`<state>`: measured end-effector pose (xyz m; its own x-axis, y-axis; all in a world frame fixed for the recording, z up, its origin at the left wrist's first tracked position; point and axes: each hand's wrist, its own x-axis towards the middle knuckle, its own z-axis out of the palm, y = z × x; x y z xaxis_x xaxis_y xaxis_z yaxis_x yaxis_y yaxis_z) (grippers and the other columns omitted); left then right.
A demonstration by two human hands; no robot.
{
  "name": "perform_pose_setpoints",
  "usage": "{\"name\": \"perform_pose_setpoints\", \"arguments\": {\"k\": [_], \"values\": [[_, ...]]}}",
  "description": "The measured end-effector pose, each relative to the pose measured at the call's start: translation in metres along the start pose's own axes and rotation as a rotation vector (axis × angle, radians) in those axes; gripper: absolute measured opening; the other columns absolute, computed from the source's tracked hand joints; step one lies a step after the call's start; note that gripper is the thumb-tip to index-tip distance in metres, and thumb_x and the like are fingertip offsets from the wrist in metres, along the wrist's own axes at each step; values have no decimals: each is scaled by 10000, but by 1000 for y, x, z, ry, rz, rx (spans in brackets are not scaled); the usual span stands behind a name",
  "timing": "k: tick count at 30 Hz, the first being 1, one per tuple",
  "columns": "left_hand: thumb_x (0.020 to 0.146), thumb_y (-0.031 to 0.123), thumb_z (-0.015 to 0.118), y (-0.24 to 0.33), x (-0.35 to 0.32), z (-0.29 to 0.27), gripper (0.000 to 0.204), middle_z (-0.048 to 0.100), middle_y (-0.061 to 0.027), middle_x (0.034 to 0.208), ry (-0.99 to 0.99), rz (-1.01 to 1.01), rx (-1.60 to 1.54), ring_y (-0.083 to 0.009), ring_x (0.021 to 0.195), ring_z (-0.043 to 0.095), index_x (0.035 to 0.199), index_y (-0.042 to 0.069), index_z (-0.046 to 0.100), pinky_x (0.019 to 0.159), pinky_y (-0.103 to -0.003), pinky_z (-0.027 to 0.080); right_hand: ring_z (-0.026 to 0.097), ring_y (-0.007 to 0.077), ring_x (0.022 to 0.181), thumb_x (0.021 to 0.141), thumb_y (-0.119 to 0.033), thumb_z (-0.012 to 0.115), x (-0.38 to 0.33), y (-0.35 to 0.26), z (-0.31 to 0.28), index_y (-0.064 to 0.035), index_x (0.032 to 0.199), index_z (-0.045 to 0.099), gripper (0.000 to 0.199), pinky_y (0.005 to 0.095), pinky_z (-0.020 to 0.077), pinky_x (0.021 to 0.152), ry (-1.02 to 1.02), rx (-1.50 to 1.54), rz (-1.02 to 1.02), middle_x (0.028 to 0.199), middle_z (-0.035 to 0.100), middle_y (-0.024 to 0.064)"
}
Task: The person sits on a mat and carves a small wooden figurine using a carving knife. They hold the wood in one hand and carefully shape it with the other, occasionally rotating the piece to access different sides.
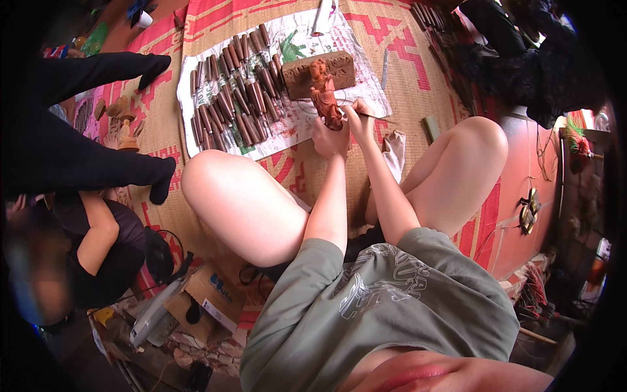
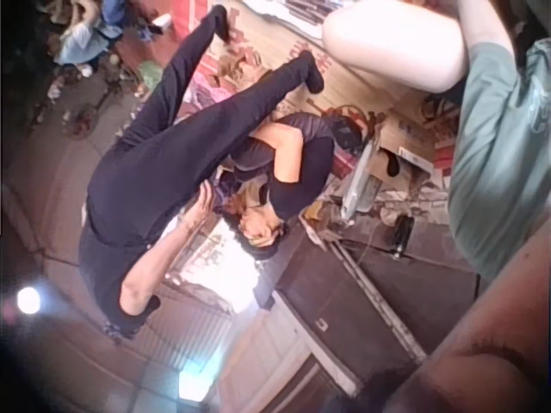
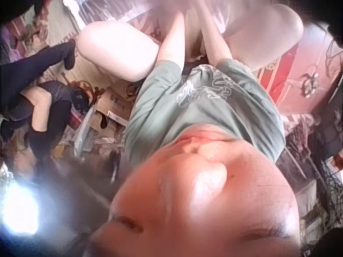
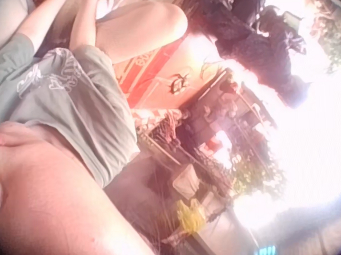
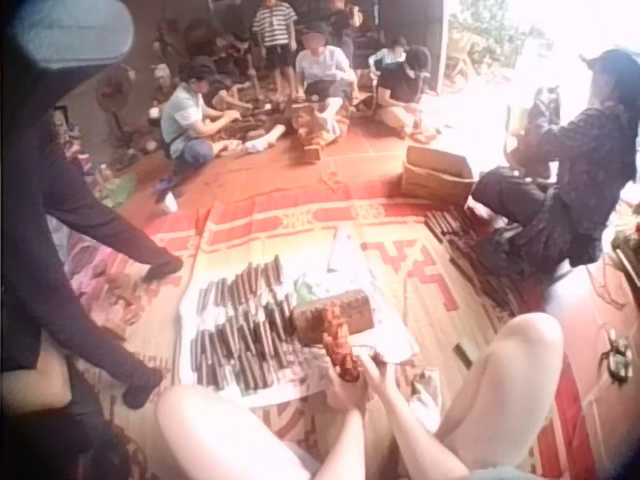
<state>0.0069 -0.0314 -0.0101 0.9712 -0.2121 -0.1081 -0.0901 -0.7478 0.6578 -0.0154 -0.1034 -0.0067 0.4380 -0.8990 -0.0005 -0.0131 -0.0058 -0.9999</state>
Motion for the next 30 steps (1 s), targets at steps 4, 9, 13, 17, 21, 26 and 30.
{"name": "perform_pose_setpoints", "arguments": {"k": [4, 9, 13, 17, 21, 26, 30], "values": [[651, 443, 683, 0, -2, 4, 591, 571, -121, 1044, 42, 16, 30, -350, 952, 574, 1087, 90, 497, 734, -475, 497, 453, 46, 552, 820, -94, 661, 1, 4, 3, -70, 641, 468, 265, 214, 383, 505, 74, 97, 71, 605, 530, -9], [648, 491, 704, -1, -1, 8, 639, 591, -125, 1034, 42, 11, 21, -350, 972, 575, 1106, 97, 496, 754, -469, 493, 476, 66, 539, 828, -107, 647, -4, 20, 0, -78, 661, 482, 236, 209, 393, 476, 70, 222, 187, 611, 548, 14], [652, 493, 702, -2, -1, 6, 635, 586, -128, 1052, 16, -11, 79, -350, 972, 575, 1106, 97, 500, 753, -470, 492, 428, 41, 506, 798, -69, 649, 2, -3, 13, -68, 640, 473, 236, 222, 337, 443, 201, 315, 91, 578, 518, -18], [658, 484, 703, -6, -1, 11, 633, 580, -128, 1076, 43, 10, 41, -349, 975, 576, 1118, 97, 503, 756, -469, 493, 409, 44, 497, 788, -67, 651, 4, 5, 19, -62, 635, 474, 234, 220, 343, 470, 219, 222, 33, 580, 522, -16], [665, 476, 704, 2, -4, 4, 633, 585, -126, 1067, 22, 0, 23, -350, 982, 575, 1131, 97, 503, 764, -466, 491, 444, 35, 517, 802, -74, 641, -9, 9, 7, -73, 620, 450, 263, 206, 318, 421, 173, 292, 221, 572, 515, -18], [679, 473, 695, -5, -2, 11, 595, 595, -127, 1046, 32, 21, 46, -350, 994, 573, 1098, 93, 509, 774, -465, 489, 411, 31, 536, 791, -61, 639, 6, 2, 20, -61, 620, 462, 247, 208, 346, 476, 262, 156, 0, 572, 502, -22], [670, 478, 696, -5, 0, 10, 606, 563, -140, 1020, 9, -18, 64, -352, 943, 573, 1078, 75, 501, 730, -449, 506, 390, 31, 550, 774, -54, 650, -11, 7, 9, -46, 607, 448, 263, 226, 341, 485, 80, 248, 79, 585, 485, -33]]}}
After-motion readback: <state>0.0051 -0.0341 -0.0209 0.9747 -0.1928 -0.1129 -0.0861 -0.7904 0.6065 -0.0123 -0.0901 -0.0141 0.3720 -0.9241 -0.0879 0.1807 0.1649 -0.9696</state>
